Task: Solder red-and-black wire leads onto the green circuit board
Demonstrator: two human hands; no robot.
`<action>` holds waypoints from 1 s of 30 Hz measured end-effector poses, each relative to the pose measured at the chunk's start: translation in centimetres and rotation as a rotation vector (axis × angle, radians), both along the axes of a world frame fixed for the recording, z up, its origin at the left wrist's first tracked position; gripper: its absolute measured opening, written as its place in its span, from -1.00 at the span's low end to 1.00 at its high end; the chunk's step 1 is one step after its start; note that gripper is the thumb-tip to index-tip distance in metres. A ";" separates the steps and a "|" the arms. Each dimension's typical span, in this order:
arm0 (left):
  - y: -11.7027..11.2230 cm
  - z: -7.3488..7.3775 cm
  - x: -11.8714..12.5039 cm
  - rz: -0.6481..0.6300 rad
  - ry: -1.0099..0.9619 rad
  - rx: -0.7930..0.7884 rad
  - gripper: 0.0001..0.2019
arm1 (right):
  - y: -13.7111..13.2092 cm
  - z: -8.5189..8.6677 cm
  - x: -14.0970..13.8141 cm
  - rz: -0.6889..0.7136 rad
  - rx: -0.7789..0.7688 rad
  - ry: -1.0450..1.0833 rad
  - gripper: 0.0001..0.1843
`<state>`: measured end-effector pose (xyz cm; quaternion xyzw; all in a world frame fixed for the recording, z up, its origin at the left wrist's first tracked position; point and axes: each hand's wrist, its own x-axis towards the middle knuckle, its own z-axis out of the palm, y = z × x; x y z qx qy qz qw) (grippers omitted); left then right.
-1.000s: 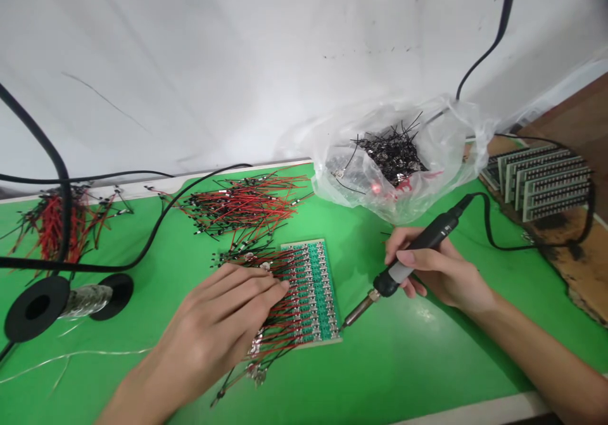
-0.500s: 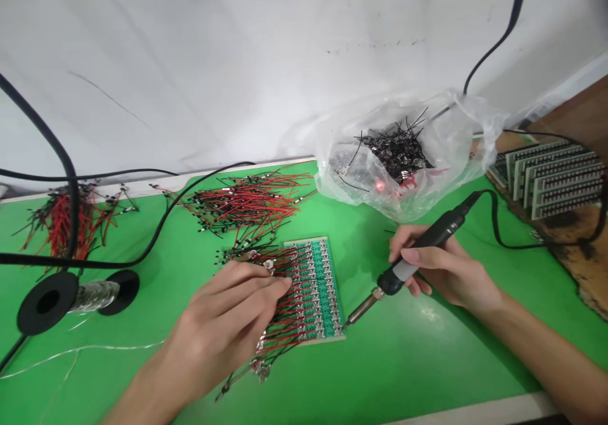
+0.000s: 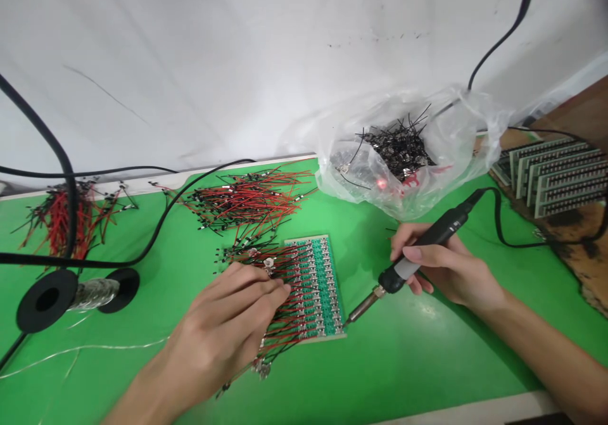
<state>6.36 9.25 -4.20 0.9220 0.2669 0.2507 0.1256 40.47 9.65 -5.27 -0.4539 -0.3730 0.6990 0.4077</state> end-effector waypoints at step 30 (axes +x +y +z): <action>1.1 0.5 1.4 0.100 0.114 -0.085 -0.83 | 0.0 0.3 -0.1 -0.086 0.025 -0.057 -0.81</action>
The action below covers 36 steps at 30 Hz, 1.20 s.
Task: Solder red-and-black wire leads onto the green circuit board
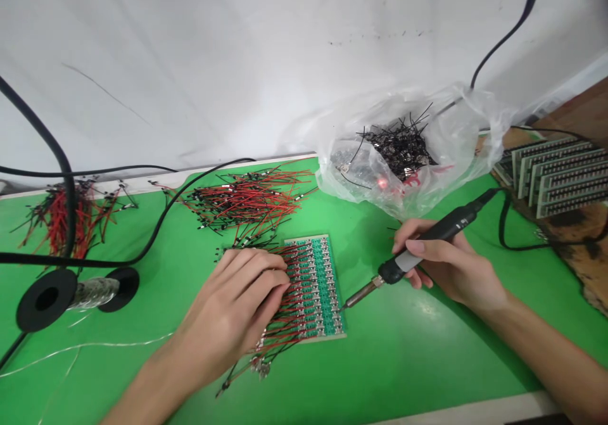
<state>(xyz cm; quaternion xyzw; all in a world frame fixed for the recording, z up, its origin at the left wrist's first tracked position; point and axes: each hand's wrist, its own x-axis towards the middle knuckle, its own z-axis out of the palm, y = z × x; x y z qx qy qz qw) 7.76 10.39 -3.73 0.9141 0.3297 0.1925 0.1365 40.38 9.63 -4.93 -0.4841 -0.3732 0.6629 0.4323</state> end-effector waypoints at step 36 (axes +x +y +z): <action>0.5 -0.8 -2.3 -0.132 0.036 0.132 -0.83 | 0.5 0.1 0.2 -0.064 0.034 -0.051 -0.84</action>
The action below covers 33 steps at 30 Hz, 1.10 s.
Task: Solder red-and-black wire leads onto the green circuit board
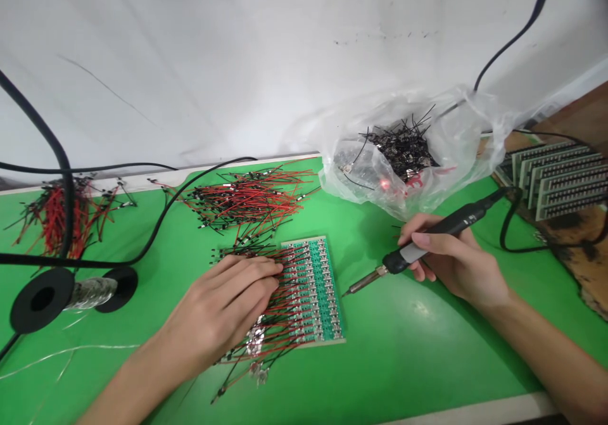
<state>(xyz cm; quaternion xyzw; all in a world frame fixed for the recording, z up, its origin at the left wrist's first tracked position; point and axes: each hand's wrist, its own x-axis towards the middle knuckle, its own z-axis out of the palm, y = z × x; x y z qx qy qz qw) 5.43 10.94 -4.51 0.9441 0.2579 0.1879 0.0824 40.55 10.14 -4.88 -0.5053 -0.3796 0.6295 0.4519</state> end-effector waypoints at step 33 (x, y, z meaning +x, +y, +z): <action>0.8 1.3 3.5 0.279 -0.096 -0.157 -0.93 | -0.7 -0.8 -1.9 -0.018 0.070 0.089 -0.86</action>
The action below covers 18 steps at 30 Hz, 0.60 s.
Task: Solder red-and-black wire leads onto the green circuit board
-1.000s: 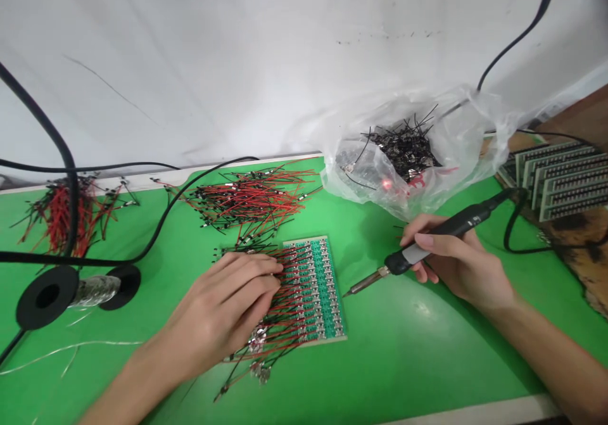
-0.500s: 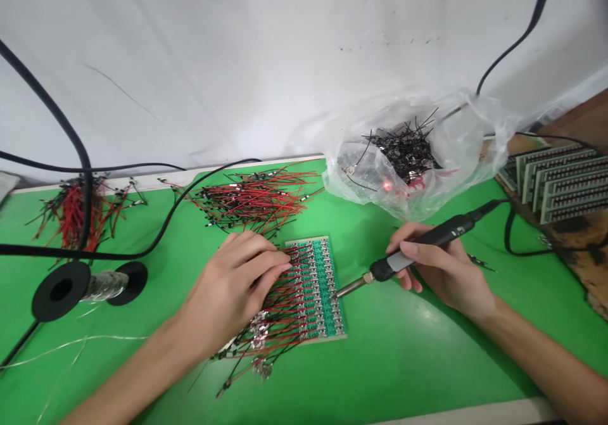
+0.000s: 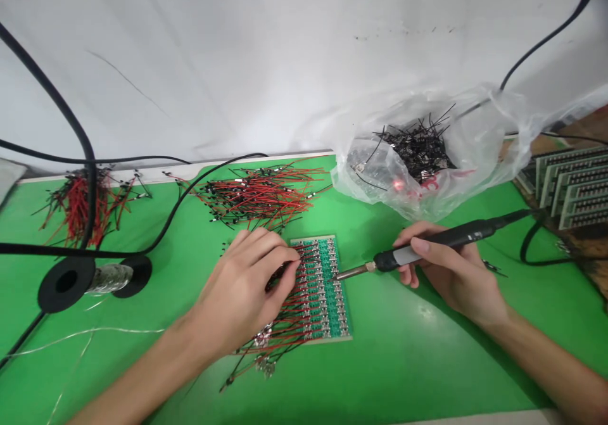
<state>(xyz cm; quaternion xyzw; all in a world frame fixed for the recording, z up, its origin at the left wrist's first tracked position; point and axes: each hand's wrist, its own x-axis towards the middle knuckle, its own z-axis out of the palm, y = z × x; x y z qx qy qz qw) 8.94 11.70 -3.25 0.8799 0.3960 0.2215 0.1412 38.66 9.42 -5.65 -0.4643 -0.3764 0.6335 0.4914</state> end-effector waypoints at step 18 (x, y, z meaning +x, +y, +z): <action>-0.7 -0.8 -1.1 -0.095 0.013 0.097 -0.79 | -0.2 -0.3 0.6 0.105 0.014 -0.018 -0.82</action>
